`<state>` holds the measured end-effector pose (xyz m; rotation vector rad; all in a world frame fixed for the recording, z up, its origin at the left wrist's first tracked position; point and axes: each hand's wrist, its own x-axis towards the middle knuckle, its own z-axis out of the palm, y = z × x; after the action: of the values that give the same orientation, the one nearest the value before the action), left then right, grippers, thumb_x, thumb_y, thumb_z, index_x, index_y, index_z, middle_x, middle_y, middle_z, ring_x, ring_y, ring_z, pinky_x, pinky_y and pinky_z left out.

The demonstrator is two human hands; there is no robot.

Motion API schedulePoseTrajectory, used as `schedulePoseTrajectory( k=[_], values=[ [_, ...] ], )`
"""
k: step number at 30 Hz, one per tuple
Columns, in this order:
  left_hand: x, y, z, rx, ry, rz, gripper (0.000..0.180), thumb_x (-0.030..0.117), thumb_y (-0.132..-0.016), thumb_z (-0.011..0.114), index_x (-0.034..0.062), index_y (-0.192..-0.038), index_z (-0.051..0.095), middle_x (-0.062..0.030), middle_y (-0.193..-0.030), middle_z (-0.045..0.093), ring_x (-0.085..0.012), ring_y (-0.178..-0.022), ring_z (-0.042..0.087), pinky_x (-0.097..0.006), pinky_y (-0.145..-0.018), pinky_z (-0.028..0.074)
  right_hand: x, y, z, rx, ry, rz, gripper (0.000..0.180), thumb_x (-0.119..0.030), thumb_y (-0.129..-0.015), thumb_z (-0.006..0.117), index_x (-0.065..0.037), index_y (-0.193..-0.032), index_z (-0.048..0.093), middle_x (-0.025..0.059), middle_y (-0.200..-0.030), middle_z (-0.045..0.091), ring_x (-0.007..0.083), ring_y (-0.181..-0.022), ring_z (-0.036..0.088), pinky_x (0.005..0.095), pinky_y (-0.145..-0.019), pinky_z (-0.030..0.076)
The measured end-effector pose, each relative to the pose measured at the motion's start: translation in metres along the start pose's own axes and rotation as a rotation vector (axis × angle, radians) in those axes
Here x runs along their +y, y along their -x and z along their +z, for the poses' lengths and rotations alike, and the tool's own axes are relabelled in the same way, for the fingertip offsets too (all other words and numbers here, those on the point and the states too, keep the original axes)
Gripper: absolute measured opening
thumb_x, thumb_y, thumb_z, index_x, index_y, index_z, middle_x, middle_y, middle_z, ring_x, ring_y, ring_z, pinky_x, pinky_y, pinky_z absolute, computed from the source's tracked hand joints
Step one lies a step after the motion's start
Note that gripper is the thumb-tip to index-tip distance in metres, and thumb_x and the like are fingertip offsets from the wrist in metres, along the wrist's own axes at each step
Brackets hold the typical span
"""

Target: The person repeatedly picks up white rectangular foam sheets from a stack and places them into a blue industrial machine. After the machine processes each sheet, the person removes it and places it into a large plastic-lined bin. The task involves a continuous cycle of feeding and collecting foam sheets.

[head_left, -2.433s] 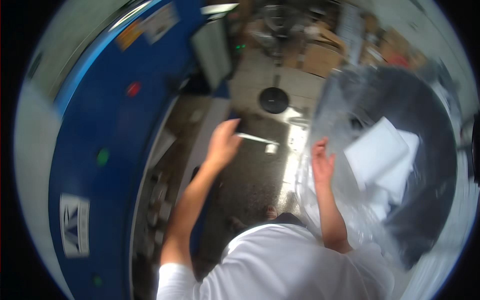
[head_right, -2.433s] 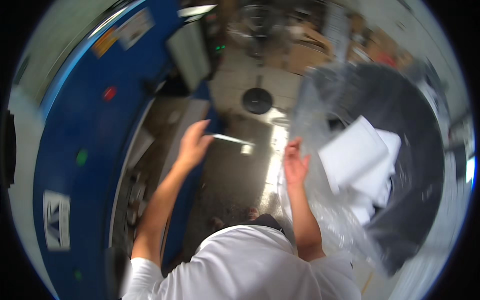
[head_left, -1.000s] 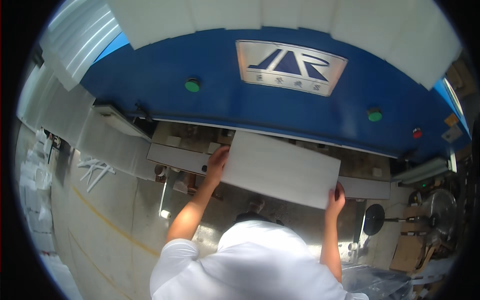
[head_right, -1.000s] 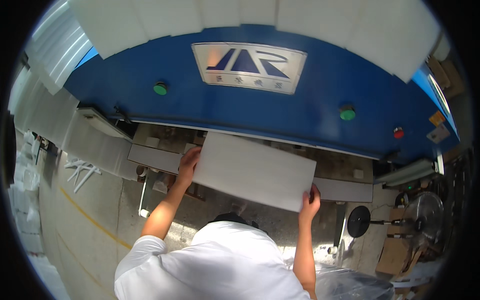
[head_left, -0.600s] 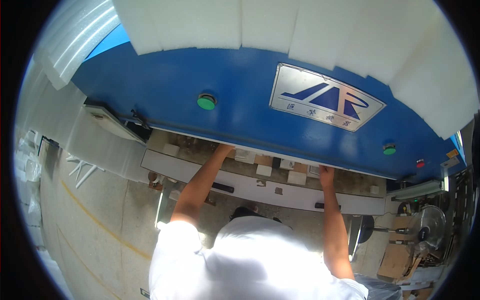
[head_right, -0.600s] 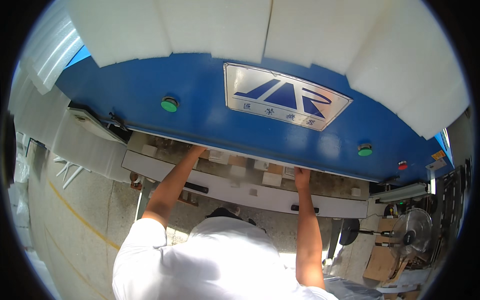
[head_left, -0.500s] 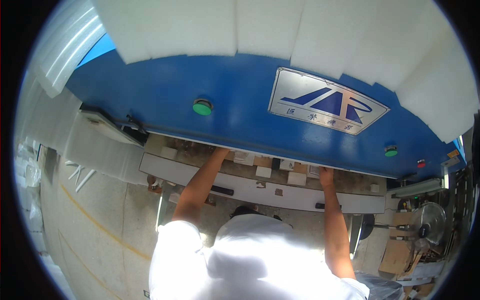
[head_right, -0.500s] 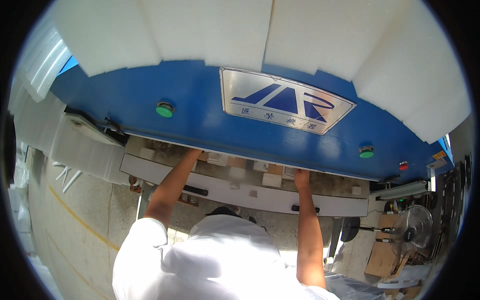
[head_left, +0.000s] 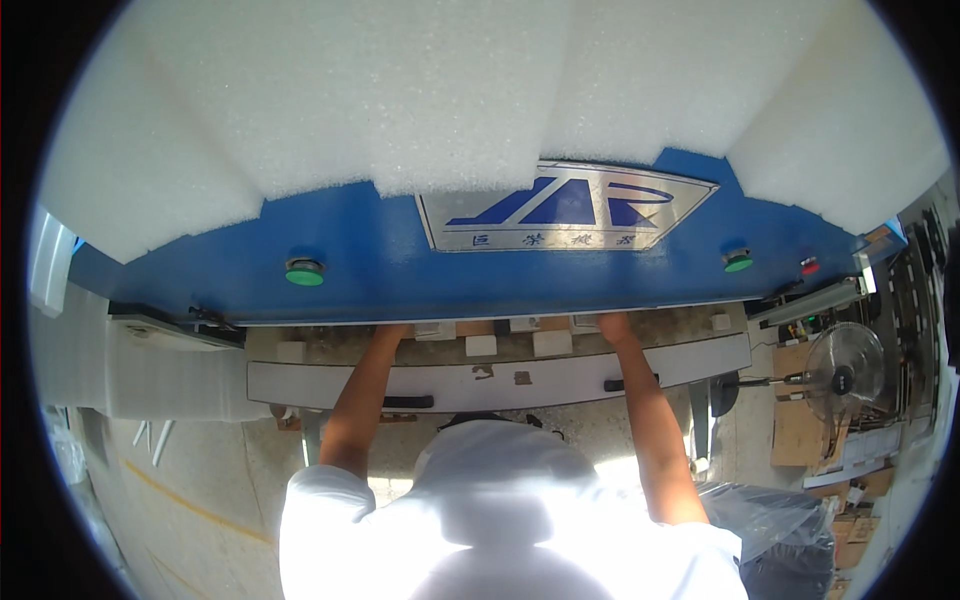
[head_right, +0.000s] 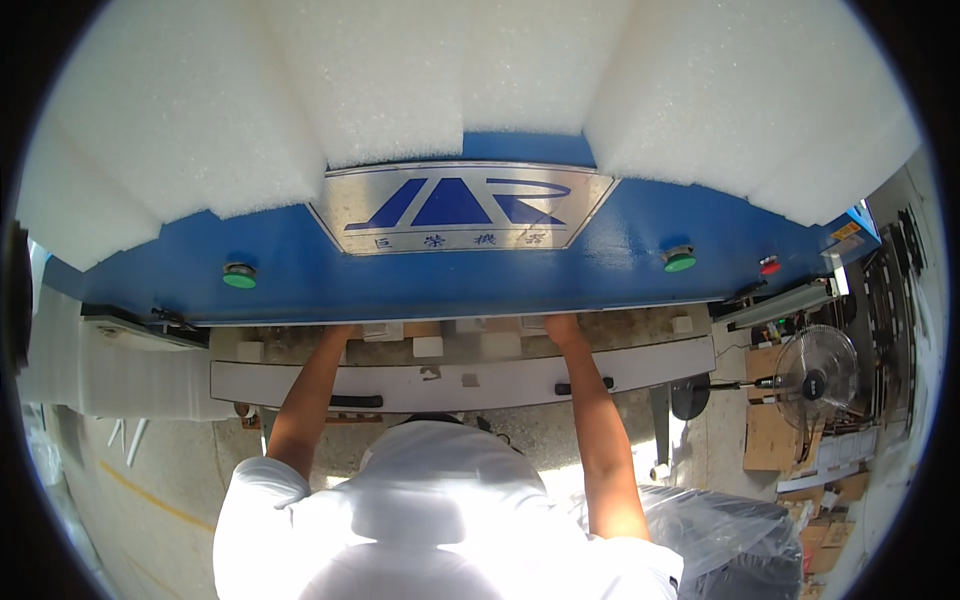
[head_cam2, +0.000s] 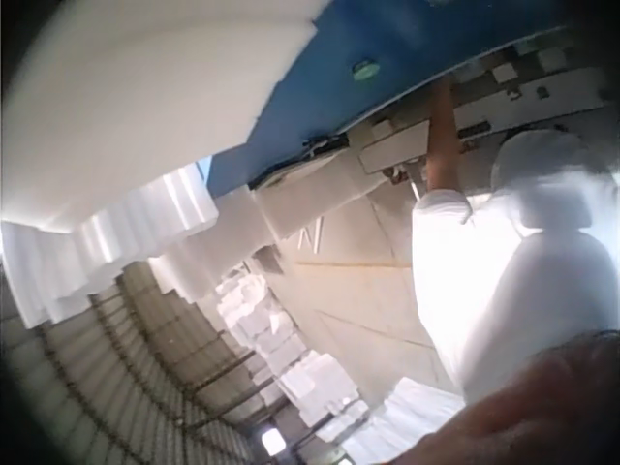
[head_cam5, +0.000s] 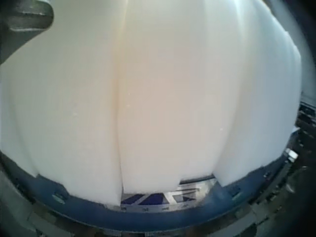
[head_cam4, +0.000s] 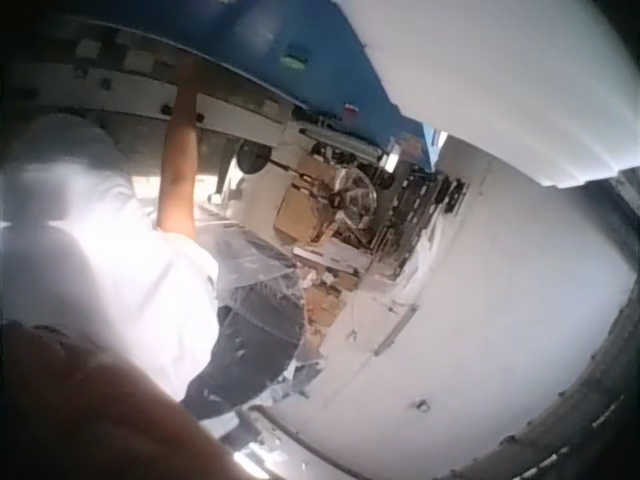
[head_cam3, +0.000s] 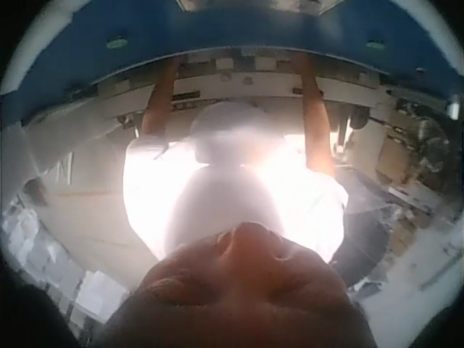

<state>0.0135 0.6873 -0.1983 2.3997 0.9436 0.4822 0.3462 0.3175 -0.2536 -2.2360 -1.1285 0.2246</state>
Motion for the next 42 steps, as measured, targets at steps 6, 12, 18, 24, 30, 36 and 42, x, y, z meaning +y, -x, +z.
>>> schedulePoseTrajectory(
  k=[6,12,18,24,30,36,42],
  values=[
    [0.0,0.029,-0.011,-0.091,-0.085,-0.099,0.028,0.01,-0.094,0.055,-0.0017,-0.119,0.06,-0.0231,-0.117,0.061,-0.0406,-0.113,0.054,-0.047,-0.098,0.042,-0.083,0.064,-0.035,0.131,-0.312,-0.118,0.051,-0.019,-0.099,0.051,-0.003,-0.146,0.041,0.018,-0.153,0.038,0.034,-0.143,0.031,0.0441,-0.118,0.019],
    [0.051,0.081,-0.038,0.187,-0.345,0.275,0.036,0.015,-0.087,0.064,0.0026,-0.121,0.061,-0.0227,-0.119,0.061,-0.0449,-0.107,0.057,-0.053,-0.091,0.044,-0.123,0.116,-0.065,0.554,-0.326,-0.001,0.062,-0.028,-0.102,0.045,0.002,-0.152,0.025,0.021,-0.158,0.026,0.0342,-0.147,0.023,0.045,-0.119,0.015],
    [0.137,0.104,-0.155,0.606,-0.378,0.688,0.041,0.024,-0.096,0.057,-0.0016,-0.128,0.054,-0.0246,-0.135,0.052,-0.0405,-0.125,0.049,-0.057,-0.101,0.038,-0.184,0.039,-0.19,1.004,-0.12,-0.231,0.077,-0.043,-0.1,0.046,0.004,-0.154,0.016,0.0244,-0.16,0.014,0.0391,-0.149,0.014,0.0476,-0.119,0.013],
    [0.189,0.009,-0.232,1.286,-0.66,0.562,0.081,0.06,-0.101,0.026,-0.004,-0.151,0.029,-0.0368,-0.148,0.025,-0.0507,-0.136,0.029,-0.062,-0.109,0.025,-0.225,-0.041,-0.252,1.217,0.219,-0.3,0.085,-0.064,-0.097,0.033,0.0,-0.153,0.025,0.0298,-0.159,0.011,0.0445,-0.148,0.01,0.0596,-0.115,0.005],
    [0.185,0.02,-0.213,1.16,-0.481,0.477,0.08,0.059,-0.1,0.037,0.0034,-0.155,0.02,-0.034,-0.156,0.009,-0.0556,-0.139,0.016,-0.071,-0.106,0.016,-0.22,-0.009,-0.248,1.017,0.203,-0.184,0.085,-0.066,-0.096,0.031,-0.002,-0.152,0.028,0.0285,-0.159,0.009,0.0447,-0.148,0.011,0.0612,-0.116,0.007],
    [0.258,0.062,-0.177,1.049,-0.151,0.537,0.062,0.041,-0.098,0.054,0.0011,-0.144,0.041,-0.0307,-0.15,0.026,-0.0504,-0.136,0.026,-0.067,-0.106,0.022,-0.153,0.112,-0.193,0.719,0.133,0.175,0.083,-0.036,-0.084,0.071,-0.003,-0.15,0.032,0.0265,-0.157,0.018,0.0425,-0.146,0.018,0.0597,-0.114,0.02],
    [0.38,0.138,-0.103,0.425,0.223,0.768,0.042,0.034,-0.097,0.061,0.0009,-0.122,0.06,-0.0269,-0.135,0.047,-0.0463,-0.124,0.045,-0.059,-0.103,0.035,-0.021,0.31,-0.218,0.778,0.333,0.819,0.077,-0.027,-0.085,0.071,-0.001,-0.148,0.034,0.0258,-0.157,0.021,0.0422,-0.145,0.021,0.0524,-0.115,0.024]
  ],
)
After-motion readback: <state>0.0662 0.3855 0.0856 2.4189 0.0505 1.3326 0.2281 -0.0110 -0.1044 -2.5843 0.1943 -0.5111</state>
